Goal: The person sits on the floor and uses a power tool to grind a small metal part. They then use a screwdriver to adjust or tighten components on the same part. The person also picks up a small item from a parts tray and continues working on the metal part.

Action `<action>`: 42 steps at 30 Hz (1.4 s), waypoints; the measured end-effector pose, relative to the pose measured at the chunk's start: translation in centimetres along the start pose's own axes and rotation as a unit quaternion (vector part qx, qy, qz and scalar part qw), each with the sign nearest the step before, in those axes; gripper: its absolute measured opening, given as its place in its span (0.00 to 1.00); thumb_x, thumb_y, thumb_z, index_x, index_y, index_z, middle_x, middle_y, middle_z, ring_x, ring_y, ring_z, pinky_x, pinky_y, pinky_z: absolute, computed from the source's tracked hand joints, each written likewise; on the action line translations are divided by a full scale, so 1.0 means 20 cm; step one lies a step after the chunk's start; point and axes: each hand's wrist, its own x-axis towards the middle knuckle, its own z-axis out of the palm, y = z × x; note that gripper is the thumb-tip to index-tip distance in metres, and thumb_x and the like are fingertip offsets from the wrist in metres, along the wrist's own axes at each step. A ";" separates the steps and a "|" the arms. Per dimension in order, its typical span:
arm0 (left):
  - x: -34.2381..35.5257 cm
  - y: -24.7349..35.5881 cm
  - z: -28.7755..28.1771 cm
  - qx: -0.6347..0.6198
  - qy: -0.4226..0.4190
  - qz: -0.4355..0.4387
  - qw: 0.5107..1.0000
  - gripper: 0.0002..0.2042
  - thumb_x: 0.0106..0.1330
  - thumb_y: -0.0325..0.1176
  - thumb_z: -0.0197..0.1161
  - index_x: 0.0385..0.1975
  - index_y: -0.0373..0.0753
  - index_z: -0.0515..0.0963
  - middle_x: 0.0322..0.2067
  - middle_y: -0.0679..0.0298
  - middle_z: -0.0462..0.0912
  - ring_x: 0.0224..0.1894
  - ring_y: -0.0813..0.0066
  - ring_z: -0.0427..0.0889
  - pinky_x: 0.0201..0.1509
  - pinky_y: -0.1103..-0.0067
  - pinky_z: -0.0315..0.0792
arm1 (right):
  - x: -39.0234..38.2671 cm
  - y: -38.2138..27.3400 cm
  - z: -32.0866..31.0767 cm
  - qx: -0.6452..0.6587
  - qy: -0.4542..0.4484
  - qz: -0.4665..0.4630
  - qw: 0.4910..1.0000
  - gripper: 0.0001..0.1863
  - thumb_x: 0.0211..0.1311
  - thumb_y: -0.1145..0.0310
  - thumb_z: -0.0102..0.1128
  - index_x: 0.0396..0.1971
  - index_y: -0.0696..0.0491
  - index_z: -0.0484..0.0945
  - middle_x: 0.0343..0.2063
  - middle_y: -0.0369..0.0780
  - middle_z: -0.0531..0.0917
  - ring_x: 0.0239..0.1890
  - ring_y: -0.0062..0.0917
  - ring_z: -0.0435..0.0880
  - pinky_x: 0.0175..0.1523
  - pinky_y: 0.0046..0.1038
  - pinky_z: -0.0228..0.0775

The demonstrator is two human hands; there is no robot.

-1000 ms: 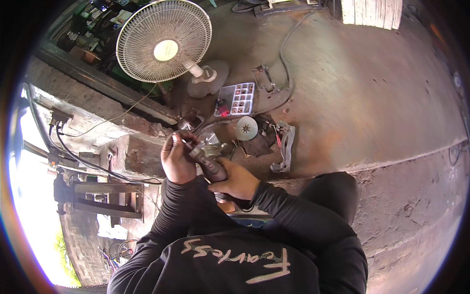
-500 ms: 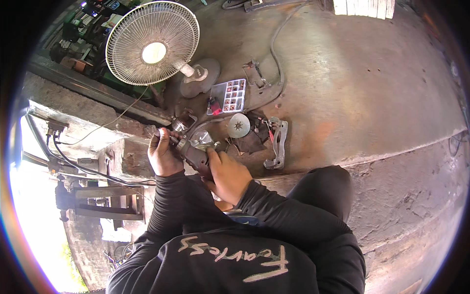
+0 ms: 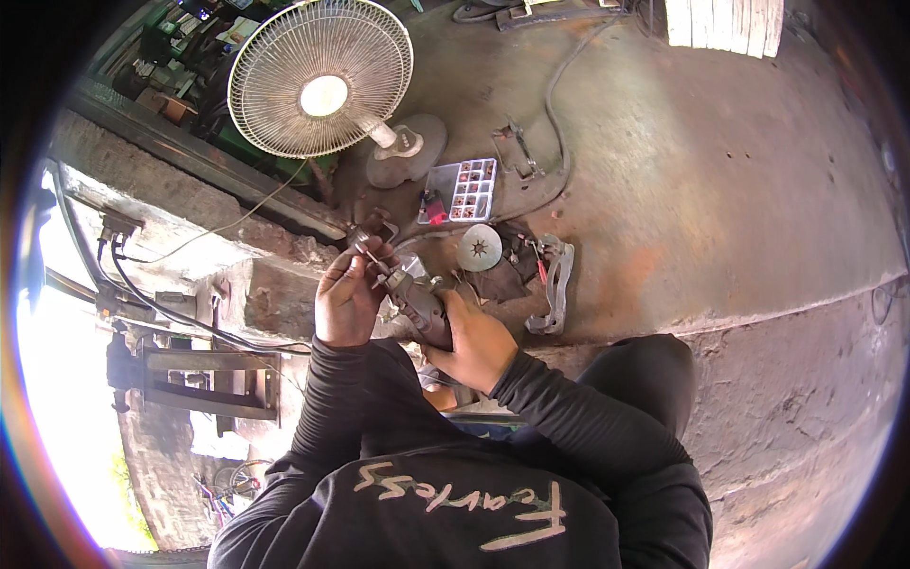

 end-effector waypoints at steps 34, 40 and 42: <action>0.17 -0.19 -0.19 0.056 0.162 0.031 0.985 0.08 0.67 0.31 0.56 0.30 0.32 0.74 0.23 0.61 0.76 0.26 0.70 0.78 0.33 0.75 0.74 | -0.02 -0.10 0.04 -0.278 -0.058 -0.009 0.959 0.39 0.45 0.63 0.63 0.59 0.62 0.59 0.31 0.47 0.74 0.31 0.38 0.79 0.31 0.37 0.74; 0.34 -0.48 -0.34 0.160 0.227 -0.050 0.959 0.09 0.62 0.32 0.63 0.28 0.30 0.78 0.23 0.62 0.80 0.24 0.75 0.77 0.31 0.78 0.71 | -0.01 -0.01 0.05 -0.441 -0.075 -0.005 0.894 0.35 0.46 0.68 0.56 0.59 0.61 0.61 0.29 0.45 0.74 0.29 0.33 0.77 0.29 0.32 0.72; 0.38 -0.58 -0.39 0.261 0.232 -0.062 0.935 0.12 0.59 0.35 0.67 0.26 0.29 0.81 0.25 0.62 0.82 0.26 0.78 0.77 0.35 0.80 0.70 | -0.01 0.03 0.07 -0.453 -0.090 0.011 0.887 0.35 0.47 0.68 0.56 0.59 0.61 0.61 0.29 0.45 0.75 0.29 0.33 0.78 0.28 0.33 0.71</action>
